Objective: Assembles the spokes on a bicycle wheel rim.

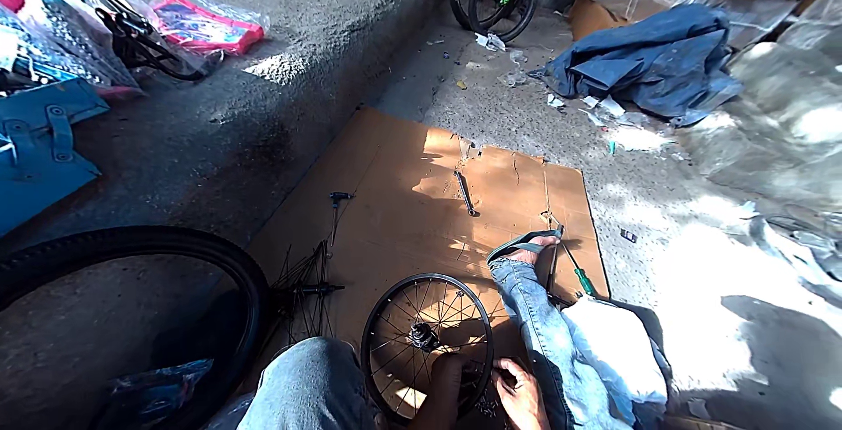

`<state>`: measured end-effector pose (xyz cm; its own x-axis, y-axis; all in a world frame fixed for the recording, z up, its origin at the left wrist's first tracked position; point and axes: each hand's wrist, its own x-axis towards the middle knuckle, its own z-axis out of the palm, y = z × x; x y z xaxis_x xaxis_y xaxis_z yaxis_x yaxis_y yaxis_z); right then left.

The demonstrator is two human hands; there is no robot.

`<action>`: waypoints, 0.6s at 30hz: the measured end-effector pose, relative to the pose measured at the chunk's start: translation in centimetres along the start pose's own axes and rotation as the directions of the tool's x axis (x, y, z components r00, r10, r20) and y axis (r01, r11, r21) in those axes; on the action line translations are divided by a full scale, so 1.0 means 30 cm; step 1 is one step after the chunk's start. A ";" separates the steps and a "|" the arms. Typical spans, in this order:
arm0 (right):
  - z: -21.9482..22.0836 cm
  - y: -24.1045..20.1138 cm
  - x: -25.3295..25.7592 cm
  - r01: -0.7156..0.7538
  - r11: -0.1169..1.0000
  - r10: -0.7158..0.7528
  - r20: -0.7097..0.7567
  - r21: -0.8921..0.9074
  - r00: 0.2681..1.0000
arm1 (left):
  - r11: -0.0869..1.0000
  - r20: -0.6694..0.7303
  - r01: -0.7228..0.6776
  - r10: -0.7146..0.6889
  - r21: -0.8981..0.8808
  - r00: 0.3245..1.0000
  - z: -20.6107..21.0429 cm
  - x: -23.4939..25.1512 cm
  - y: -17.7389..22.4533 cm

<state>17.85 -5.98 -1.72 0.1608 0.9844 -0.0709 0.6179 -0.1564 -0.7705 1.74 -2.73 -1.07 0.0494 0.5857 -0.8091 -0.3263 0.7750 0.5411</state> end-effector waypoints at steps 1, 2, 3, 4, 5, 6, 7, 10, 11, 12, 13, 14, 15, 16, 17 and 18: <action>0.000 -0.005 0.002 -0.016 1.000 0.016 0.006 0.014 1.000 | 0.994 -0.057 -0.017 0.023 0.104 0.998 -0.003 -0.009 0.011; 0.000 -0.010 0.004 -0.024 1.000 0.024 0.008 0.017 1.000 | 0.973 -0.105 -0.038 0.063 0.228 0.992 -0.007 -0.013 0.016; 0.000 -0.014 0.007 -0.019 1.000 0.019 0.010 0.004 1.000 | 0.932 -0.153 -0.056 0.117 0.357 0.981 -0.009 -0.018 0.019; -0.003 -0.015 0.010 0.004 1.000 -0.004 0.015 -0.021 1.000 | 0.877 -0.200 -0.073 0.188 0.475 0.961 -0.005 -0.039 0.027; -0.006 -0.008 0.014 0.047 0.997 -0.046 0.023 -0.059 0.999 | 0.805 -0.231 -0.073 0.253 0.588 0.939 0.003 -0.071 0.042; -0.009 0.002 0.017 0.094 0.991 -0.091 0.035 -0.096 0.995 | 0.703 -0.250 -0.046 0.313 0.710 0.916 0.015 -0.100 0.059; -0.012 0.014 0.020 0.138 0.982 -0.132 0.049 -0.128 0.990 | 0.551 -0.236 -0.028 0.403 0.834 0.884 0.026 -0.109 0.068; -0.026 0.007 0.028 0.136 0.977 -0.117 0.121 -0.164 0.986 | 0.055 0.154 -0.222 0.557 0.974 0.816 0.028 -0.085 0.084; -0.031 -0.004 0.030 0.097 0.984 -0.076 0.144 -0.147 0.987 | -0.044 0.296 -0.321 0.518 0.946 0.803 0.026 -0.065 0.086; -0.033 -0.013 0.033 0.070 0.990 -0.050 0.152 -0.126 0.987 | -0.094 0.404 -0.407 0.452 0.908 0.796 0.023 -0.043 0.085; -0.028 -0.014 0.036 0.076 0.991 -0.061 0.141 -0.108 0.988 | -0.104 0.476 -0.475 0.388 0.874 0.790 0.019 -0.023 0.086; -0.021 -0.010 0.039 0.103 0.990 -0.092 0.118 -0.097 0.989 | -0.069 0.516 -0.525 0.335 0.848 0.789 0.015 -0.010 0.087; -0.017 -0.001 0.040 0.135 0.986 -0.126 0.098 -0.097 0.987 | -0.020 0.536 -0.557 0.299 0.830 0.789 0.010 0.002 0.088; -0.017 0.009 0.040 0.165 0.979 -0.155 0.091 -0.116 0.984 | 0.033 0.539 -0.569 0.280 0.821 0.794 0.008 0.009 0.090; -0.023 0.012 0.038 0.182 0.973 -0.169 0.097 -0.143 0.981 | 0.068 0.532 -0.569 0.276 0.820 0.800 0.008 0.013 0.095; -0.030 0.009 0.035 0.183 0.970 -0.167 0.109 -0.162 0.980 | 0.084 0.528 -0.566 0.273 0.820 0.804 0.009 0.013 0.106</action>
<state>18.87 -5.05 -1.44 -0.0293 0.9995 -0.0101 0.7530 0.0154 -0.6578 0.97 0.02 0.39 0.4489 0.8078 -0.3820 0.7184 -0.0720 0.6918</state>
